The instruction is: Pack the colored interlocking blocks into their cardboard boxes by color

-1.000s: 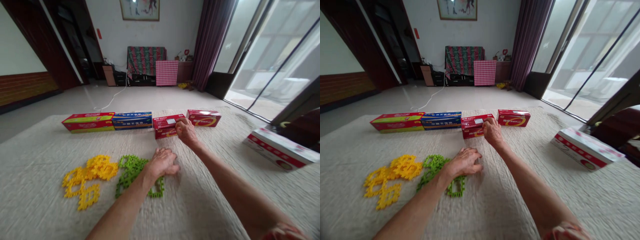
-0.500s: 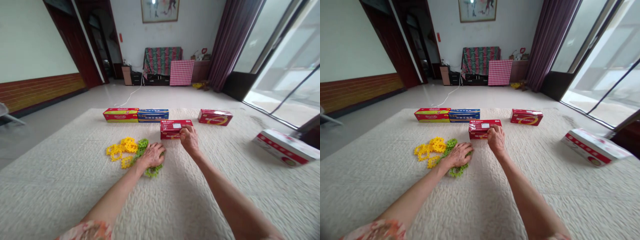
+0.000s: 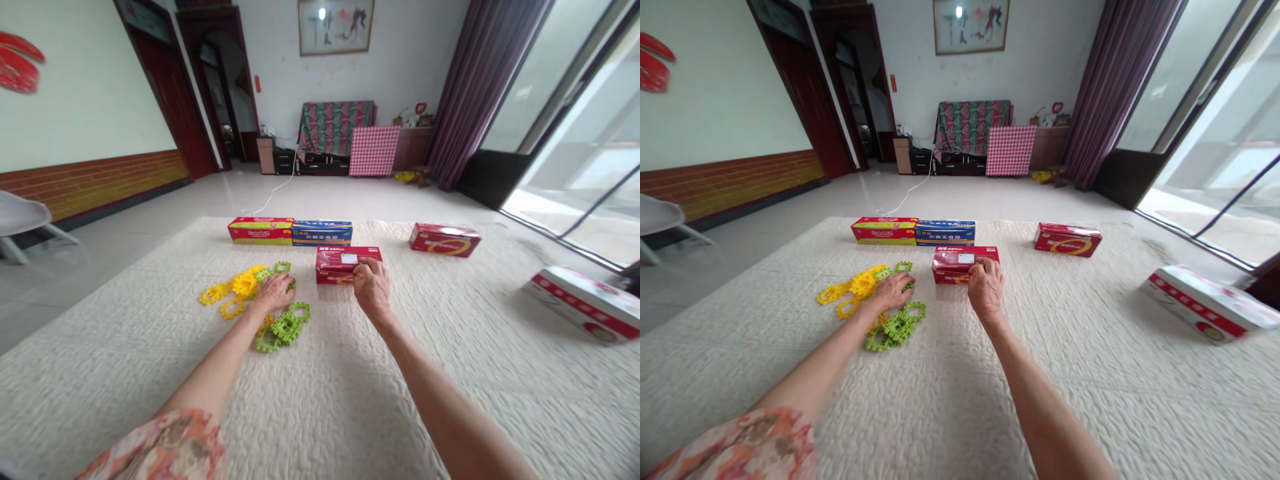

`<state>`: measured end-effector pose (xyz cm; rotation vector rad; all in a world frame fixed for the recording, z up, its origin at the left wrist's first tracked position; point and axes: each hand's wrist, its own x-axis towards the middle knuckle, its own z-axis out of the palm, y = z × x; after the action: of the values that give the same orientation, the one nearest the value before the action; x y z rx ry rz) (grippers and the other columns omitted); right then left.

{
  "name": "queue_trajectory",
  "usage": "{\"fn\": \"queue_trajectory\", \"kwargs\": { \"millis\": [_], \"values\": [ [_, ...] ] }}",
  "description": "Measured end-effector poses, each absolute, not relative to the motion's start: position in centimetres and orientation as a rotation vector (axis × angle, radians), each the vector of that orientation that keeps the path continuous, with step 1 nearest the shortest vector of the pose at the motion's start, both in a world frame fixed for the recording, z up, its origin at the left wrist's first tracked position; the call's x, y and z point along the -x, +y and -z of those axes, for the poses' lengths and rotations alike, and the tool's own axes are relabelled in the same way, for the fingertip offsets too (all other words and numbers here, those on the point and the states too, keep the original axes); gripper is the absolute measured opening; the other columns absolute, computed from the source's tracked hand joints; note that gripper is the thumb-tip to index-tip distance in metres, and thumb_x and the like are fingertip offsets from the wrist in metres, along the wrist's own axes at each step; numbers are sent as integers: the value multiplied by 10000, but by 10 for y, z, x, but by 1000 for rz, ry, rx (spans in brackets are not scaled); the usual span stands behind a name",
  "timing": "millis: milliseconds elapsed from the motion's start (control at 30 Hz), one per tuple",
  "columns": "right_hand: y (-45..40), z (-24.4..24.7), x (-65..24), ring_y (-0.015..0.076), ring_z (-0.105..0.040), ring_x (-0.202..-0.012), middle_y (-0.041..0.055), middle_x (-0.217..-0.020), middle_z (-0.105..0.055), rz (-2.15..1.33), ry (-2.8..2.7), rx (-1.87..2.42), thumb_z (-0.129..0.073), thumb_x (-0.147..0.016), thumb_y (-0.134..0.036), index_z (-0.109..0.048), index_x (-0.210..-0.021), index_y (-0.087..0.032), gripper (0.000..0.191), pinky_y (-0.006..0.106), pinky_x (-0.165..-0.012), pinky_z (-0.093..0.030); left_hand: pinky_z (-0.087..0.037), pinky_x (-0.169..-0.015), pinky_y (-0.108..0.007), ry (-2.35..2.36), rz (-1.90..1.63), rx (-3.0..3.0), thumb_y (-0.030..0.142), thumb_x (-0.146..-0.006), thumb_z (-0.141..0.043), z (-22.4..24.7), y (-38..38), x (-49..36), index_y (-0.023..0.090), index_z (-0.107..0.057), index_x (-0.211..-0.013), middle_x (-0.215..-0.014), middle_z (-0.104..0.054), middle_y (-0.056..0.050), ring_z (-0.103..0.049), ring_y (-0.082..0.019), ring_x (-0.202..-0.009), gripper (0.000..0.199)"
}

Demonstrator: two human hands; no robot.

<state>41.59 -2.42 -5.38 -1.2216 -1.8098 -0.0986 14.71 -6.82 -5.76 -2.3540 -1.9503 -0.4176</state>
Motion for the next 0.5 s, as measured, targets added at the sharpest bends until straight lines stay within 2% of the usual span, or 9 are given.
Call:
{"fn": "queue_trajectory", "kwargs": {
  "millis": [67, 167, 300, 400, 500],
  "values": [
    [-33, 57, -413, 290, -446, -1214, 117, -1276, -547, 114, -1765, 1198, -523, -819, -166, -611, -991, -219, 201, 486, -986, -365, -418, -1040, -414, -1978, 462, 2311, 241, -883, -501, 53, -72, -147, 156, -586, -1271, -1274, -612, -137, -545, -257, -1208, 406],
    [-48, 70, -410, 287, -419, -1272, 124, -1329, -500, 109, -1705, 1131, -503, -828, -163, -542, -1141, -235, 324, 517, -1017, -350, -371, -1095, -373, -1907, 502, 2381, 371, -917, -497, 50, -89, -166, 188, -508, -1364, -1406, -526, -110, -468, -229, -1307, 484],
    [-62, 93, -411, 284, -455, -1225, 143, -1288, -519, 66, -1707, 1148, -515, -793, -145, -506, -1189, -205, 400, 506, -1002, -388, -366, -1080, -453, -1740, 351, 2619, 471, -840, -608, 54, -122, -195, 224, -600, -1259, -1379, -539, -104, -456, -281, -1300, 487],
    [-61, 107, -413, 287, -496, -1145, 147, -1209, -553, 34, -1720, 1211, -524, -754, -131, -536, -1131, -184, 381, 502, -968, -422, -380, -1040, -448, -1682, 312, 2582, 412, -842, -617, 57, -134, -200, 246, -655, -1137, -1270, -593, -78, -478, -271, -1249, 341],
    [-55, 114, -415, 288, -523, -1089, 146, -1149, -581, 23, -1726, 1223, -519, -745, -133, -562, -1069, -179, 330, 488, -923, -455, -412, -975, -408, -1725, 360, 2463, 286, -894, -534, 59, -128, -193, 230, -671, -1041, -1136, -632, -70, -524, -242, -1169, 209]
  ]
}}
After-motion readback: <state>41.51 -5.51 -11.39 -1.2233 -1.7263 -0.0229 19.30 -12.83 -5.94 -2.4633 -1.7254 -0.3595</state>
